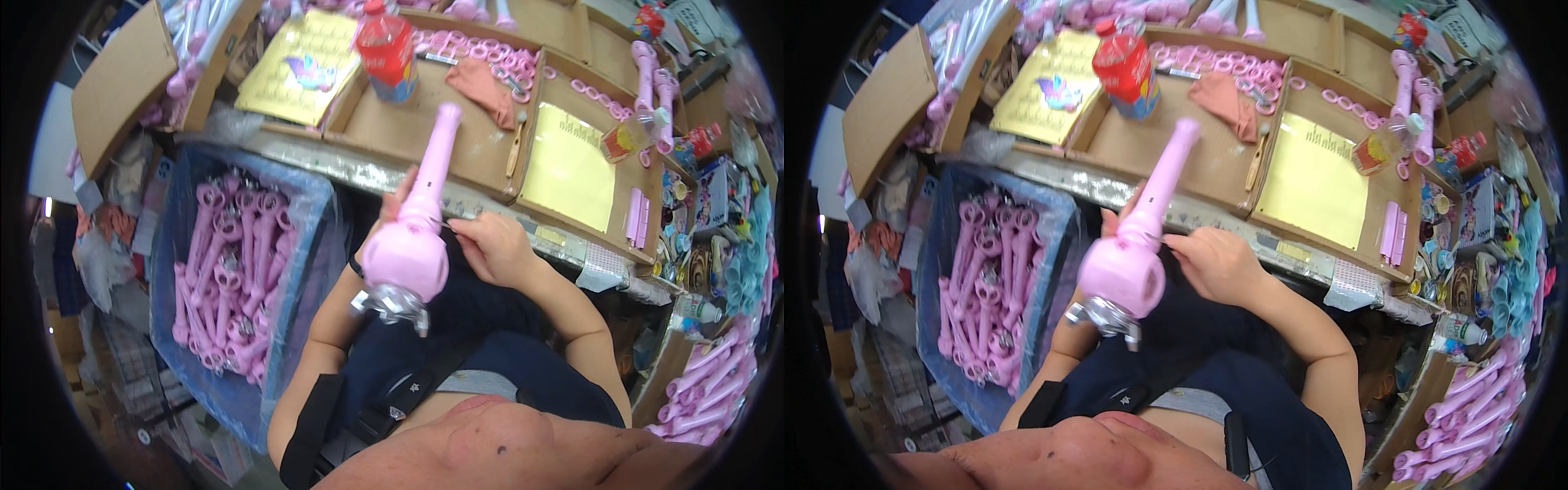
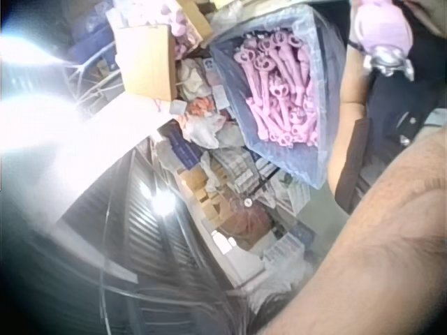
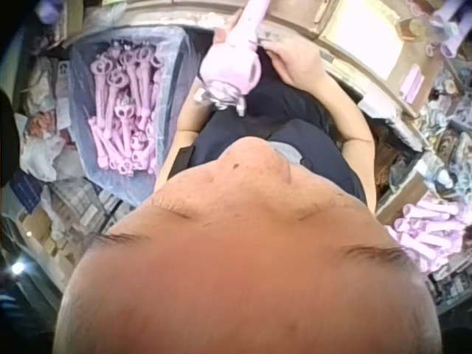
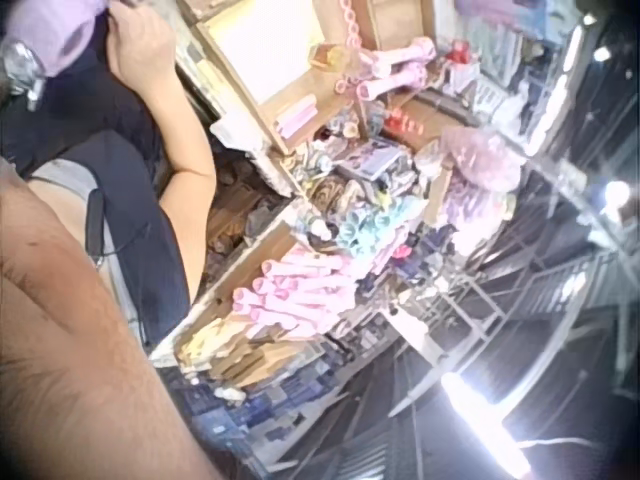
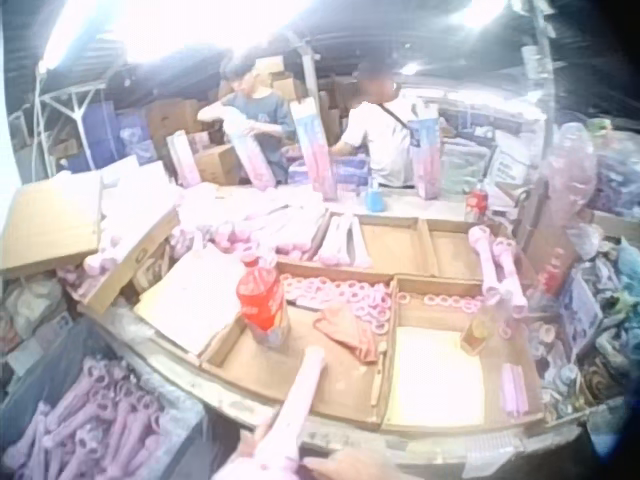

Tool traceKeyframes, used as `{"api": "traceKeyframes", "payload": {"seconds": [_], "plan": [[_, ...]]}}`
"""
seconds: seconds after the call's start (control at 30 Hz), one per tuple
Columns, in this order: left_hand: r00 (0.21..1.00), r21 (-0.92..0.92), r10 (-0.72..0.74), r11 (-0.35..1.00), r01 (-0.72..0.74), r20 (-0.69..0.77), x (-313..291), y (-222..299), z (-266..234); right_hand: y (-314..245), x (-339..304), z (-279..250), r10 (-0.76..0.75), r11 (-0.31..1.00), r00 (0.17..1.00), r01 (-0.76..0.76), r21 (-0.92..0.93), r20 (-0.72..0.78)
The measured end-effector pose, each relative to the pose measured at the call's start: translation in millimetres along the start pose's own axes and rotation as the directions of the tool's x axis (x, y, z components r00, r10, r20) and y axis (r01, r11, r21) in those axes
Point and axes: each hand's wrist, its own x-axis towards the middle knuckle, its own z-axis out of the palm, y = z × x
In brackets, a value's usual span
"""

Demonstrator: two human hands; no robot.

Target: The person assembles pink batons by inserting a small metal piece into the head, wiping the surface with a cloth, and attaching a decorative sticker to the handle. The person repeats these steps on multiple batons, placing finished units on the table.

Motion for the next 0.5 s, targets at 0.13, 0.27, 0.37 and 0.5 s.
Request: {"api": "traceKeyframes", "payload": {"seconds": [0.13, 0.27, 0.37, 0.5], "plan": [[0.93, -0.091, -0.241, 0.957, 0.275, 0.279, -12.5, -36.9, -34.4, 10.6, -51.8, 10.9, 0.077, 0.993, 0.975, -0.094, 0.071, 0.21], [0.912, -0.201, -0.232, 0.929, 0.311, 0.337, -10.9, -44.9, -48.1, 17.0, -66.2, 17.3, 0.144, 0.988, 0.984, -0.149, 0.034, 0.108], [0.899, -0.23, -0.216, 0.92, 0.318, 0.381, -10.0, -41.9, -49.7, 20.7, -64.7, 17.1, 0.099, 0.995, 0.995, -0.099, -0.014, 0.025], [0.889, -0.229, -0.219, 0.916, 0.33, 0.403, -7.9, -40.5, -50.6, 22.9, -64.6, 21.0, 0.103, 0.995, 0.995, -0.103, -0.005, -0.016]]}}
